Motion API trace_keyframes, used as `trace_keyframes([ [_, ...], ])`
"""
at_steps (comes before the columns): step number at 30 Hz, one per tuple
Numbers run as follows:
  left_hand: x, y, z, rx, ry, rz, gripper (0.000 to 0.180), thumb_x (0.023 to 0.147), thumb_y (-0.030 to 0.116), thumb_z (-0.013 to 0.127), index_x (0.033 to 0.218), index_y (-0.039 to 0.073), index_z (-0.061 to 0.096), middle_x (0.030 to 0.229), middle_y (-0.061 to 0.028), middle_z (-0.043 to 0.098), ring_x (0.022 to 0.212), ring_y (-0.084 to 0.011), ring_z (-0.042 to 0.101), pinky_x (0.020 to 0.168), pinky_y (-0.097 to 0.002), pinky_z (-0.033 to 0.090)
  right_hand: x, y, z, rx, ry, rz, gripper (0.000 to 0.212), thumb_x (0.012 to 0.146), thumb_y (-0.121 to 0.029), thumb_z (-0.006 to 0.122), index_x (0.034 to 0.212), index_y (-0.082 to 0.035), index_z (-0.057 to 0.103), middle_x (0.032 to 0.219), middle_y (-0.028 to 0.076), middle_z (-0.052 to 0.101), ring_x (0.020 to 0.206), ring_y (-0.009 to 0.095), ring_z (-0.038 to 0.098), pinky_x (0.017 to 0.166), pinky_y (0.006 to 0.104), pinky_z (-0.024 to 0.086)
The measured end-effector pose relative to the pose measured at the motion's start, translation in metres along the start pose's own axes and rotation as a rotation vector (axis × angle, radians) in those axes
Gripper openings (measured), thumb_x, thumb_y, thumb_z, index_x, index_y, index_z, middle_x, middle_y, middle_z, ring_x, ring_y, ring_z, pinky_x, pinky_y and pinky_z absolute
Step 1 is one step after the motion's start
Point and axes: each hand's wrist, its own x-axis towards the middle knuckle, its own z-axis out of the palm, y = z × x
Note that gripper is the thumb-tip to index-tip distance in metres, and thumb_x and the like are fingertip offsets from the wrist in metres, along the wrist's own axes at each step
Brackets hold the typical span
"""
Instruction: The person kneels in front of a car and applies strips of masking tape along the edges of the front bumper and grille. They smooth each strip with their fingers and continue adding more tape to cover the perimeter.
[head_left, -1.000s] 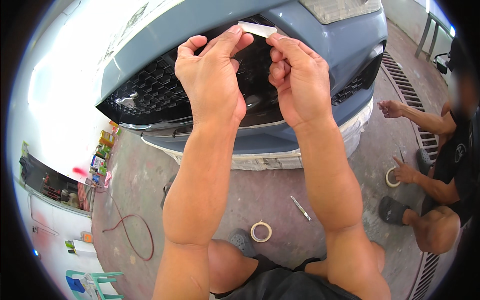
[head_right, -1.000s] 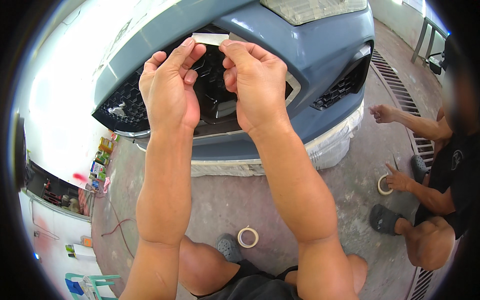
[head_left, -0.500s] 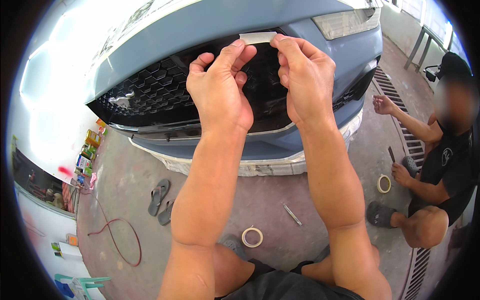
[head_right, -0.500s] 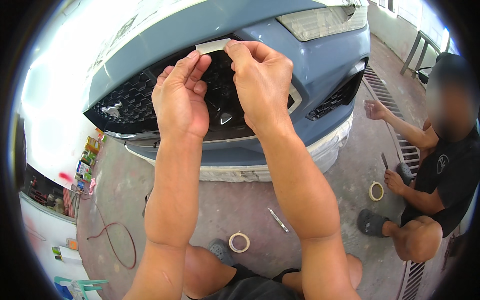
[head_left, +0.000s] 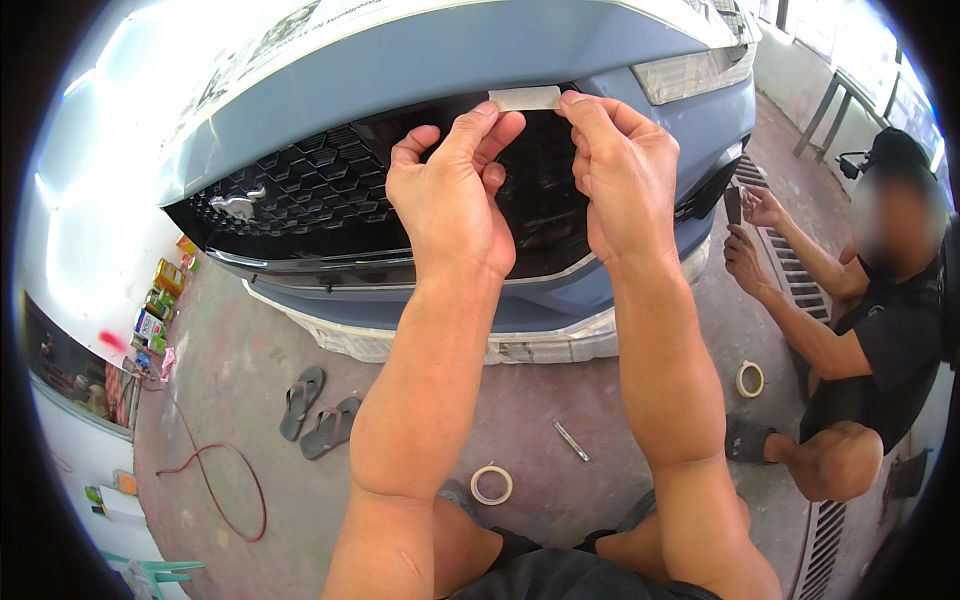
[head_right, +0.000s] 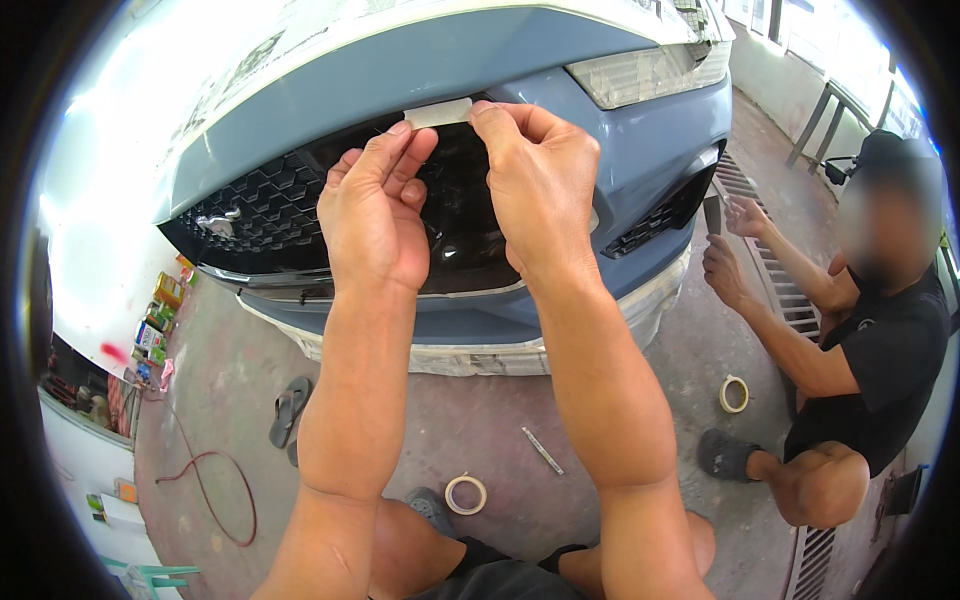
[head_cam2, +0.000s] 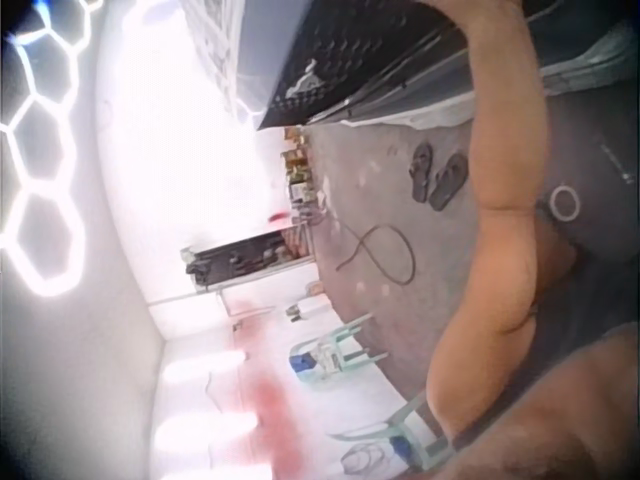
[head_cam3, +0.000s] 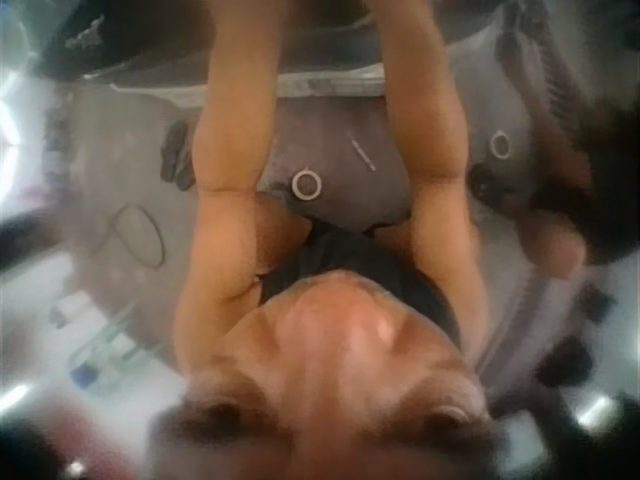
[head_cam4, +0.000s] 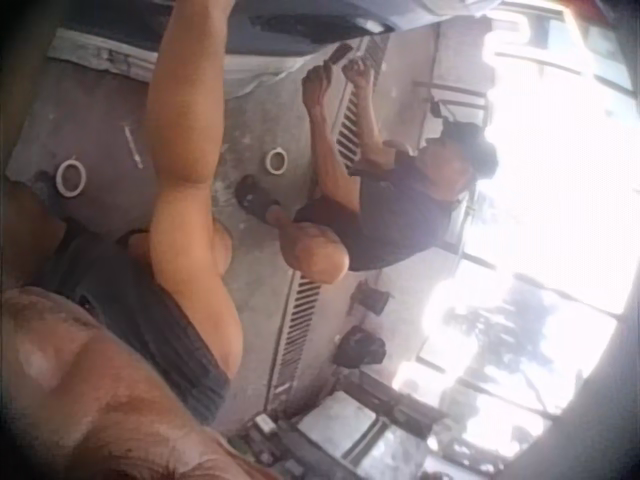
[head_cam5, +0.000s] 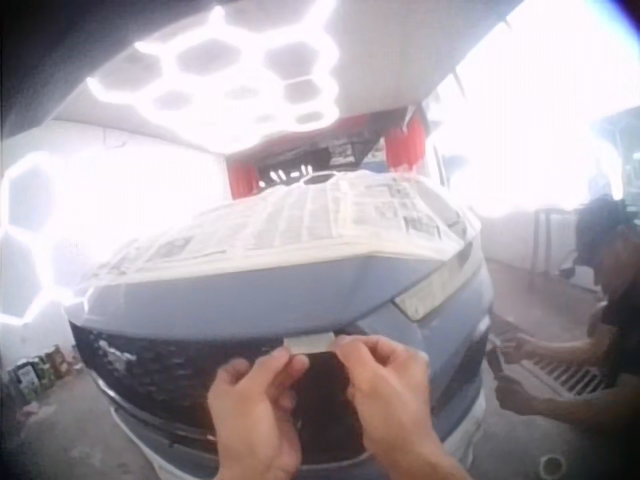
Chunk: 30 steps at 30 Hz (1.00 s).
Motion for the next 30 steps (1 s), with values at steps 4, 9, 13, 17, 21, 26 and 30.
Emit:
trace_keyframes([
  [4,0.000,-0.001,0.000,-0.013,-0.006,0.021,0.055,0.084,0.000,0.077,0.121,-0.001,0.037,0.093,-0.0147,0.069,0.084,-0.0219,0.074,0.057,-0.0268,0.040,-0.004,0.003,0.000,0.037,0.013,0.029,0.023,0.091,-0.018,0.074,0.092,0.005,0.072,0.066,-0.004,0.051,0.048,0.002,0.034,0.044,0.0218,0.022],
  [9,0.000,-0.001,0.001,0.021,-0.009,0.027,0.054,0.085,0.000,0.077,0.121,-0.002,0.037,0.091,-0.0146,0.070,0.084,-0.0217,0.074,0.057,-0.0268,0.040,-0.008,0.007,0.002,0.072,0.024,0.032,0.021,0.091,-0.016,0.074,0.093,0.004,0.072,0.066,-0.003,0.052,0.049,0.002,0.036,0.044,0.0218,0.023],
  [13,-0.001,0.001,0.000,0.029,0.000,0.028,0.054,0.085,0.000,0.077,0.122,-0.002,0.038,0.090,-0.0148,0.070,0.084,-0.0213,0.074,0.058,-0.0268,0.040,-0.007,0.012,0.005,0.072,0.016,0.003,0.017,0.091,-0.014,0.074,0.092,0.003,0.073,0.067,-0.003,0.053,0.049,0.001,0.037,0.044,0.0215,0.024],
  [17,-0.002,0.002,-0.001,0.023,-0.006,-0.002,0.045,0.084,-0.001,0.079,0.109,0.008,0.042,0.092,-0.0085,0.069,0.087,-0.0222,0.075,0.057,-0.0256,0.042,-0.009,0.011,0.006,0.089,0.031,-0.002,0.015,0.090,-0.013,0.074,0.091,0.002,0.073,0.068,-0.004,0.054,0.049,0.001,0.036,0.044,0.0213,0.023],
  [21,-0.004,0.003,0.001,0.012,0.001,-0.009,0.043,0.084,-0.001,0.078,0.108,0.008,0.044,0.091,-0.0078,0.069,0.087,-0.0217,0.075,0.057,-0.0253,0.042,-0.008,0.008,0.006,0.108,0.033,0.009,0.014,0.090,-0.012,0.074,0.090,0.002,0.072,0.066,-0.004,0.053,0.049,0.001,0.036,0.044,0.0212,0.023],
  [26,-0.004,0.005,0.001,0.008,0.009,-0.023,0.045,0.084,0.001,0.078,0.111,0.005,0.043,0.091,-0.0091,0.070,0.086,-0.0206,0.075,0.057,-0.0256,0.041,-0.007,0.008,0.008,0.133,0.041,0.012,0.014,0.090,-0.012,0.073,0.089,0.001,0.072,0.065,-0.004,0.053,0.047,0.001,0.035,0.044,0.0216,0.023],
  [30,-0.002,0.003,0.001,-0.011,0.003,-0.039,0.055,0.082,0.002,0.079,0.120,0.000,0.039,0.093,-0.0135,0.069,0.084,-0.0212,0.074,0.058,-0.0268,0.040,-0.007,0.004,0.009,0.173,0.043,0.041,0.012,0.090,-0.011,0.072,0.089,0.001,0.072,0.064,-0.004,0.052,0.046,0.002,0.035,0.044,0.0222,0.024],
])
